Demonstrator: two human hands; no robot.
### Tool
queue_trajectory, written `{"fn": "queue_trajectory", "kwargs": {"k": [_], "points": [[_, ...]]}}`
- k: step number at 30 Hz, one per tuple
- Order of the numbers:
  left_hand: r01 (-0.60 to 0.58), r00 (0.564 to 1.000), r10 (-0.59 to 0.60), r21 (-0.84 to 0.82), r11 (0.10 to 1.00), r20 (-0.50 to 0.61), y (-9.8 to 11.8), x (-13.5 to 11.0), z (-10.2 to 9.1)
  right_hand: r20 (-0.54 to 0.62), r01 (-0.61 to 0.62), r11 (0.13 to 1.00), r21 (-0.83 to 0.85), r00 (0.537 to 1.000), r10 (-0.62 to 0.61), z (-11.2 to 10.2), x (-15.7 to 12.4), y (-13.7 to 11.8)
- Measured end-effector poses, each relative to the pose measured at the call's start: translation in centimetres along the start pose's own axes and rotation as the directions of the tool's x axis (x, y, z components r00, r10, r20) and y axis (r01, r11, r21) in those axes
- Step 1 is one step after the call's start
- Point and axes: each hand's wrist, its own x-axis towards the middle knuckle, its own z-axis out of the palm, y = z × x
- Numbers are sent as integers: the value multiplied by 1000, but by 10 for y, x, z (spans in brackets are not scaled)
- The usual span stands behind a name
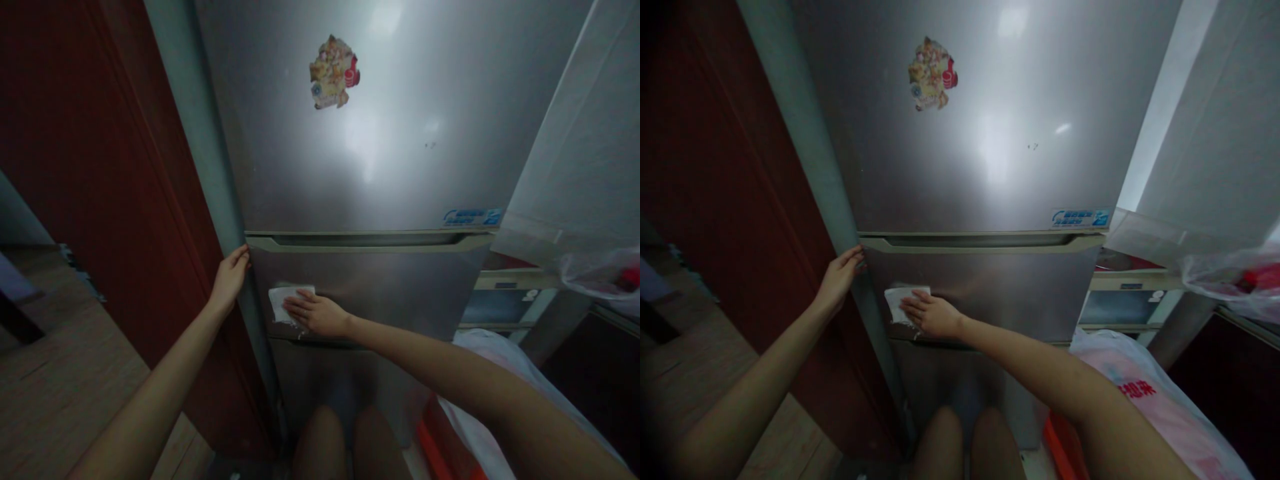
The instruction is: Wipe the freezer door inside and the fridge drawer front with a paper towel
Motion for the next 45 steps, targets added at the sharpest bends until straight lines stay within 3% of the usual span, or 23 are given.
{"fn": "queue_trajectory", "kwargs": {"k": [4, 10, 21, 30, 38, 41, 45], "points": [[7, 1000, -7, 0, 1000, -1, 1, -1, 1, 65, 1, 998, 63, 998, -5, -2, -7, -5], [23, 1000, -23, -9, 1000, -10, 4, -3, 3, 143, -59, 993, 102, 989, 44, -13, 6, -15], [16, 1000, -16, -8, 1000, -7, 8, -8, 7, 18, 74, 994, -86, 997, -73, 13, 22, -4], [10, 1000, -10, 2, 1000, 13, 6, -7, 5, 161, 26, 982, -185, 987, 4, 25, 19, -2], [9, 1000, -9, 4, 1000, 17, 5, -8, 4, 104, 44, 981, -190, 994, -24, 26, 18, 14], [4, 1000, -4, -5, 1000, 16, 4, -7, 5, 33, 42, 983, -180, 999, -36, 17, 16, 19], [-12, 1000, 12, -22, 1000, 17, 1, -6, 6, 2, 161, 972, -170, 987, -163, -2, 14, 25]]}}
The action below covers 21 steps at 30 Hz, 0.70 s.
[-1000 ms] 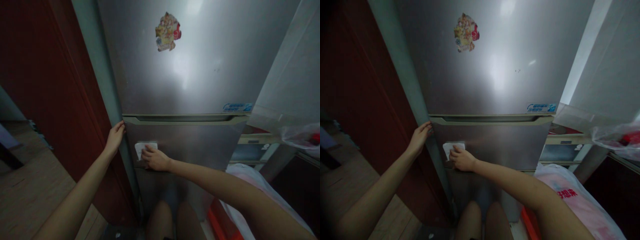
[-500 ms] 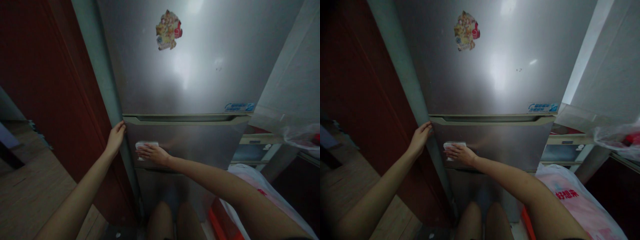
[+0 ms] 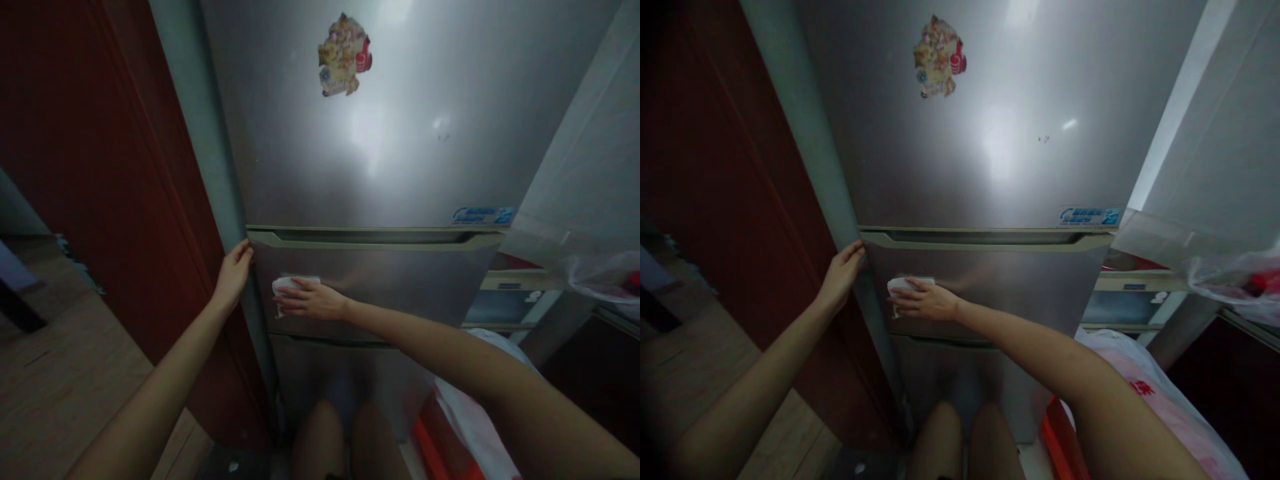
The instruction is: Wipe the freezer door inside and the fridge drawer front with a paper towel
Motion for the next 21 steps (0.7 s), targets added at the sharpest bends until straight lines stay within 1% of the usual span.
{"fn": "queue_trajectory", "kwargs": {"k": [1, 3, 6, 9, 17, 21], "points": [[-4, 1000, 4, -3, 1000, 3, -1, 0, 0, -2, 20, 1000, 4, 1000, -20, -4, -1, 2], [-11, 1000, 11, -5, 1000, 4, -1, 0, 0, -4, 22, 1000, 15, 1000, -22, -9, -3, 4], [-11, 1000, 11, -3, 1000, 2, 0, -1, 0, -2, 29, 999, 43, 1000, -28, -12, -7, 7], [-5, 1000, 5, -1, 1000, -4, 2, -3, 0, 29, 44, 996, 74, 998, -47, -14, -11, 9], [14, 1000, -15, -22, 1000, -26, 2, -3, 0, 84, -12, 998, 57, 996, 7, -16, -12, 6], [-5, 999, 5, -18, 1000, -32, -1, -1, 0, 60, 38, 996, 81, 997, -43, -21, -8, 6]]}}
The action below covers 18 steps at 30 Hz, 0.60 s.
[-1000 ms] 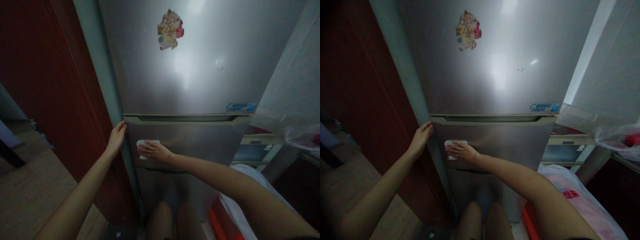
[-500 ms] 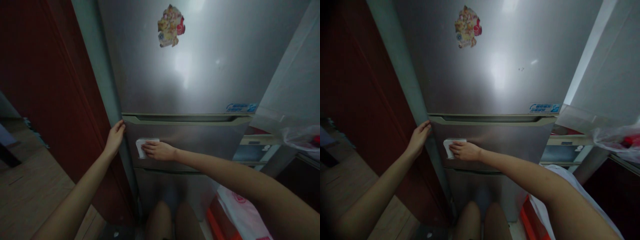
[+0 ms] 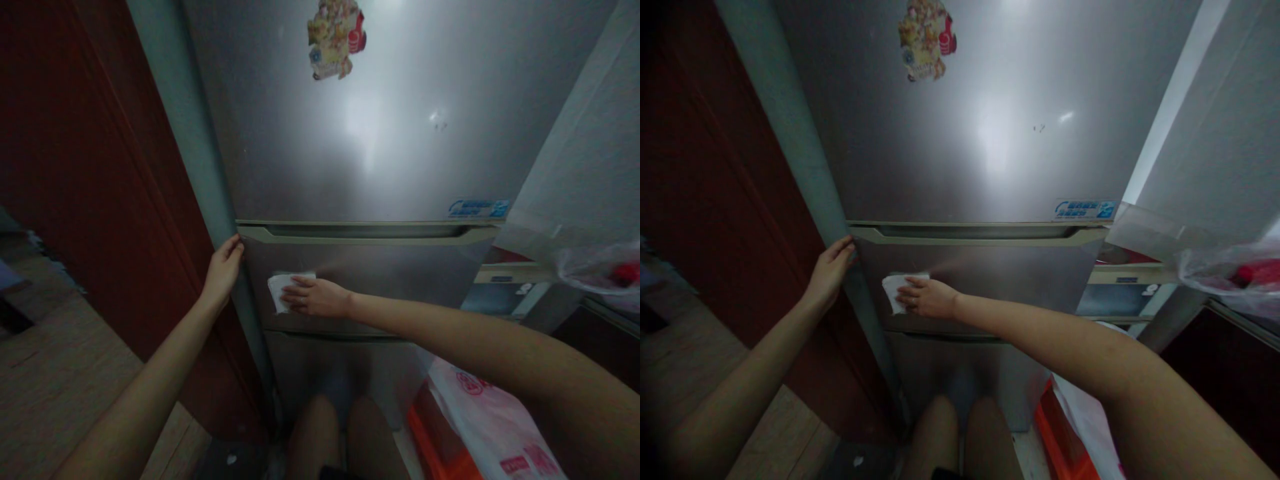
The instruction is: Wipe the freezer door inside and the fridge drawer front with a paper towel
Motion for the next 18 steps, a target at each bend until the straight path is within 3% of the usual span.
{"fn": "queue_trajectory", "kwargs": {"k": [6, 13, 16, 18], "points": [[-40, 999, 39, 11, 999, 23, -3, 1, -1, -19, 20, 1000, -16, 1000, -21, -9, 9, 4], [-58, 998, 57, 38, 998, 42, -7, 2, 0, -42, -49, 999, -7, 998, 48, 2, 15, -1], [-178, 981, 188, 159, 971, -49, -4, -6, 5, -52, -96, 995, 9, 994, 97, 11, 14, -11], [-331, 921, 376, 303, 894, -103, 3, -15, 10, -42, -123, 992, 37, 991, 125, 17, 12, -21]]}}
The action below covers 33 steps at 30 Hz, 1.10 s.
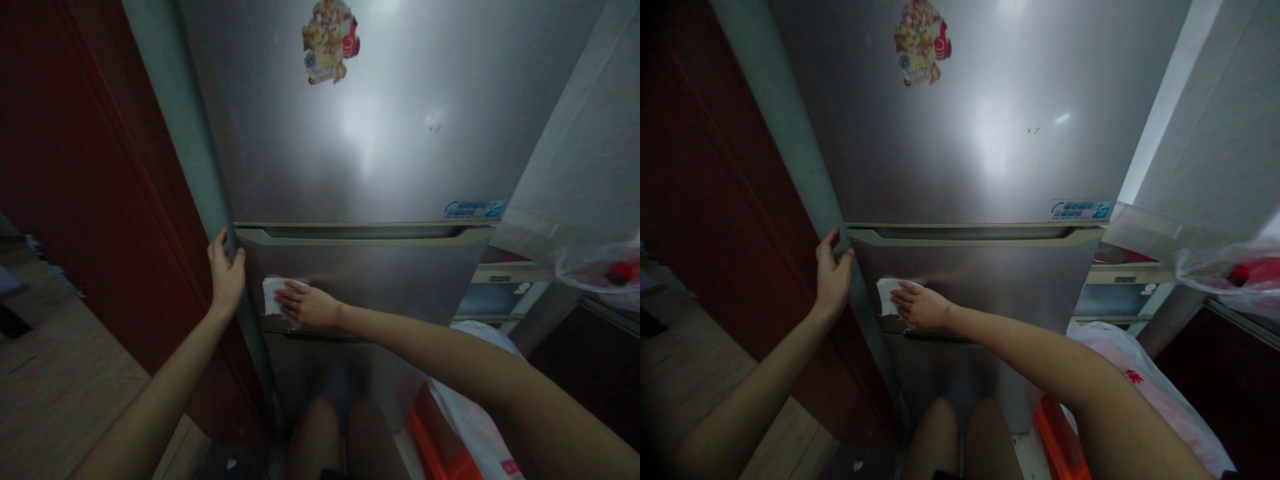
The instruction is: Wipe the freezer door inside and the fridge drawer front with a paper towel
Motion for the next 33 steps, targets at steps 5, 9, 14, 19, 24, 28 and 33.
{"fn": "queue_trajectory", "kwargs": {"k": [5, 9, 14, 19, 24, 28, 33], "points": [[-439, 898, 415, 219, 872, 148, 29, -8, 5, 58, 8, 995, 96, 998, -14, 16, -14, -25], [-608, 785, 526, 248, 754, 326, 31, -4, 11, 83, 57, 992, 117, 994, -67, 22, -22, -30], [-654, 748, 533, 305, 692, 395, 18, -1, 11, 73, 118, 987, 111, 989, -126, 1, -18, 6], [-674, 730, 538, 315, 668, 422, 21, 3, 9, -80, -51, 998, -38, 996, 47, -42, -5, 57], [-628, 766, 476, 344, 698, 431, 36, 8, 6, -122, -123, 992, -41, 985, 118, -37, -5, 49], [-620, 773, 458, 370, 692, 440, 43, 7, 6, -66, -49, 995, 85, 996, 55, 3, -17, 3], [-606, 786, 452, 382, 697, 421, 45, 7, 7, 30, 14, 983, 185, 999, -20, 43, -42, -47]]}}
